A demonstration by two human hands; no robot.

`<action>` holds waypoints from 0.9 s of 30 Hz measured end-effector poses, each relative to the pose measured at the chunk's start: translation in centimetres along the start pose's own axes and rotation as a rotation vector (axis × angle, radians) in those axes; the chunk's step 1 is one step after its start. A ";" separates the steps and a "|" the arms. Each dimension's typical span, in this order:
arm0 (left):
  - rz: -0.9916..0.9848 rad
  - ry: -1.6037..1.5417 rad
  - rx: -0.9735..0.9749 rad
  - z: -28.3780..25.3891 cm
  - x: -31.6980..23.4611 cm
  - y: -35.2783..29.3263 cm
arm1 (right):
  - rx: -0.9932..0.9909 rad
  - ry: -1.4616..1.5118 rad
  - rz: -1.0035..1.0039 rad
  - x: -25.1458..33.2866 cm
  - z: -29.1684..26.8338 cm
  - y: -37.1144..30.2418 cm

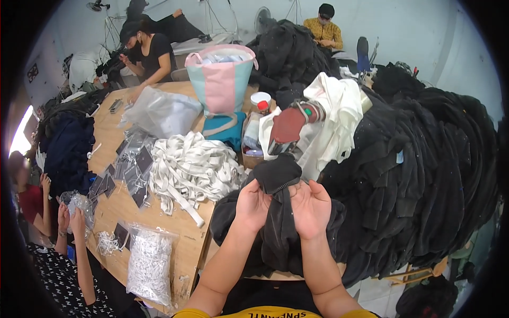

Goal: Inspecting and sorting black hoodies for quality or preparation in a textile manufacturing setting.

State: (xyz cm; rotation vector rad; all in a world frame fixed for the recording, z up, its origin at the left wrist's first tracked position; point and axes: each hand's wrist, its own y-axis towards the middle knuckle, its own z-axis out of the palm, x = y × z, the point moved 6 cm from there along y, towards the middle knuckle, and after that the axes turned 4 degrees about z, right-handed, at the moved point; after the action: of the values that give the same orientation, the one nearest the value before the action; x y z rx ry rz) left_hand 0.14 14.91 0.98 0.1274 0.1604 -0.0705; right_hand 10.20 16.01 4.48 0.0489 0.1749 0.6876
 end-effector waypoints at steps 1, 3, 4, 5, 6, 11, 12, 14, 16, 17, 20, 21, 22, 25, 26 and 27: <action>-0.031 -0.060 0.051 0.0 0.1 0.3 | 0.057 -0.022 0.015 -0.2 0.4 0.4; -0.063 -0.116 0.104 -0.3 0.1 0.4 | 0.088 -0.004 0.034 -0.5 0.7 0.9; -0.037 -0.068 0.032 -1.0 0.1 0.4 | 0.127 0.016 0.053 -0.6 1.0 0.9; -0.030 -0.026 -0.101 -2.1 0.2 0.4 | 0.113 0.018 0.051 -0.6 1.0 1.0; -0.009 -0.019 -0.043 -1.9 0.2 0.4 | 0.102 0.050 0.031 -0.5 1.0 0.9; 0.029 -0.070 -0.032 -2.0 0.7 0.0 | 0.212 0.152 0.092 -0.8 1.6 0.5; 0.040 -0.054 -0.052 -2.1 0.7 -0.2 | 0.158 0.061 0.051 -0.6 1.2 0.5; -0.014 -0.089 -0.144 -2.6 1.1 -0.5 | 0.106 -0.032 0.010 -0.4 0.8 0.5; 0.003 -0.097 -0.083 -2.1 1.0 -0.6 | 0.021 0.025 -0.017 -0.2 0.1 0.6; -0.022 -0.145 -0.055 -1.8 1.2 -0.7 | 0.074 0.054 -0.003 -0.2 0.4 0.6; -0.014 -0.101 -0.087 -1.8 1.3 -0.6 | 0.107 0.124 0.038 -0.2 0.7 0.7; -0.006 -0.088 -0.100 -1.8 1.3 -0.6 | 0.145 0.111 0.032 -0.1 1.1 0.6; -0.028 -0.081 -0.106 -1.8 1.5 -0.6 | 0.204 0.092 0.034 -0.1 1.6 0.4; -0.050 -0.045 -0.073 -1.4 1.8 -0.6 | 0.191 0.109 -0.016 0.1 2.0 0.2; -0.051 -0.018 -0.037 -1.1 1.9 -0.7 | 0.194 0.108 -0.015 0.1 2.2 0.1; -0.052 -0.017 -0.034 -1.0 2.0 -0.8 | 0.197 0.131 0.011 -0.1 2.3 0.1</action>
State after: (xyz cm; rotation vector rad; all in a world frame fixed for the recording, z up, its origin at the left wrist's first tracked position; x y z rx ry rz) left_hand 1.85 14.11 -0.44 0.0885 0.1480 -0.1205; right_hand 10.48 16.00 6.82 0.1938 0.3680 0.6831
